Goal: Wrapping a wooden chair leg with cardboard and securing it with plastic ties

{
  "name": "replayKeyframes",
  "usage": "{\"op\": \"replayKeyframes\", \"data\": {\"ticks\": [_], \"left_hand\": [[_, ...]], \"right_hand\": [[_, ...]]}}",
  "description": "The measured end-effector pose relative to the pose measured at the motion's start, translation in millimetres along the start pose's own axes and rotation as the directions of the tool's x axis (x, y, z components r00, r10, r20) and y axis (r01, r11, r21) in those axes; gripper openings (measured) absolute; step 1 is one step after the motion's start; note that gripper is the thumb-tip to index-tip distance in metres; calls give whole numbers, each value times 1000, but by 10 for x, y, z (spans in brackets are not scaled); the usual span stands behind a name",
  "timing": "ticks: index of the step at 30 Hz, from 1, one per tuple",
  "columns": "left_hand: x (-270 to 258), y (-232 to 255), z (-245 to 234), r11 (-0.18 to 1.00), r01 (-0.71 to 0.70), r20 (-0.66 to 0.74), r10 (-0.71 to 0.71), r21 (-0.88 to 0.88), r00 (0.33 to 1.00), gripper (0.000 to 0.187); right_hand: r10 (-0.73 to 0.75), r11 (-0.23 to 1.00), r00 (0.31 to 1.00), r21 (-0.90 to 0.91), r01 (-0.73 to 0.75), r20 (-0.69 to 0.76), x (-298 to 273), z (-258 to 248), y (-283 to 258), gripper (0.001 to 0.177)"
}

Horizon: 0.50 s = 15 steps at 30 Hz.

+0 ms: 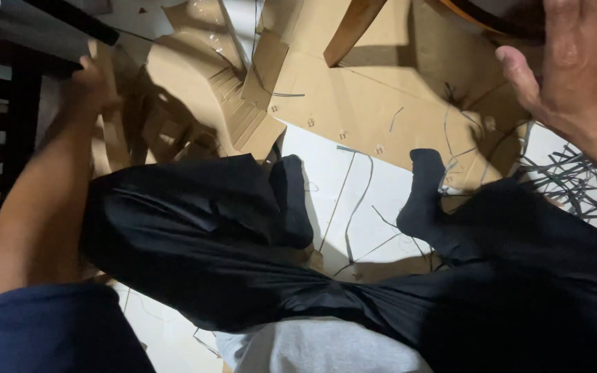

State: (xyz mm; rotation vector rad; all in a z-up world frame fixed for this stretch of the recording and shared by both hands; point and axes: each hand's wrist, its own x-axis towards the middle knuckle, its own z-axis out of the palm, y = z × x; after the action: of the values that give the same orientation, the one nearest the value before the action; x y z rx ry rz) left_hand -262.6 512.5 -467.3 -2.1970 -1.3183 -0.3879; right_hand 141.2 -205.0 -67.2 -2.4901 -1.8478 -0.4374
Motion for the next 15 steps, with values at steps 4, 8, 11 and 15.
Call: {"op": "replayKeyframes", "data": {"ticks": [4, 8, 11, 15], "left_hand": [[30, -220, -1552, 693, -683, 602, 448, 233, 660, 80], [-326, -39, -1398, 661, -682, 104, 738, -313, 667, 47], [-456, 347, -1661, 647, -516, 546, 758, -561, 357, 73], [-501, 533, -1846, 772, -420, 754, 605, -478, 255, 73]], "right_hand": [[-33, 978, 997, 205, 46, -64, -94, 189, 83, 70], [29, 946, 999, 324, -22, -18, -214, 351, 95, 69], [29, 923, 995, 384, 9, -93, -403, 603, 217, 71], [73, 922, 995, 386, -41, -68, -504, 702, 211, 82]]}}
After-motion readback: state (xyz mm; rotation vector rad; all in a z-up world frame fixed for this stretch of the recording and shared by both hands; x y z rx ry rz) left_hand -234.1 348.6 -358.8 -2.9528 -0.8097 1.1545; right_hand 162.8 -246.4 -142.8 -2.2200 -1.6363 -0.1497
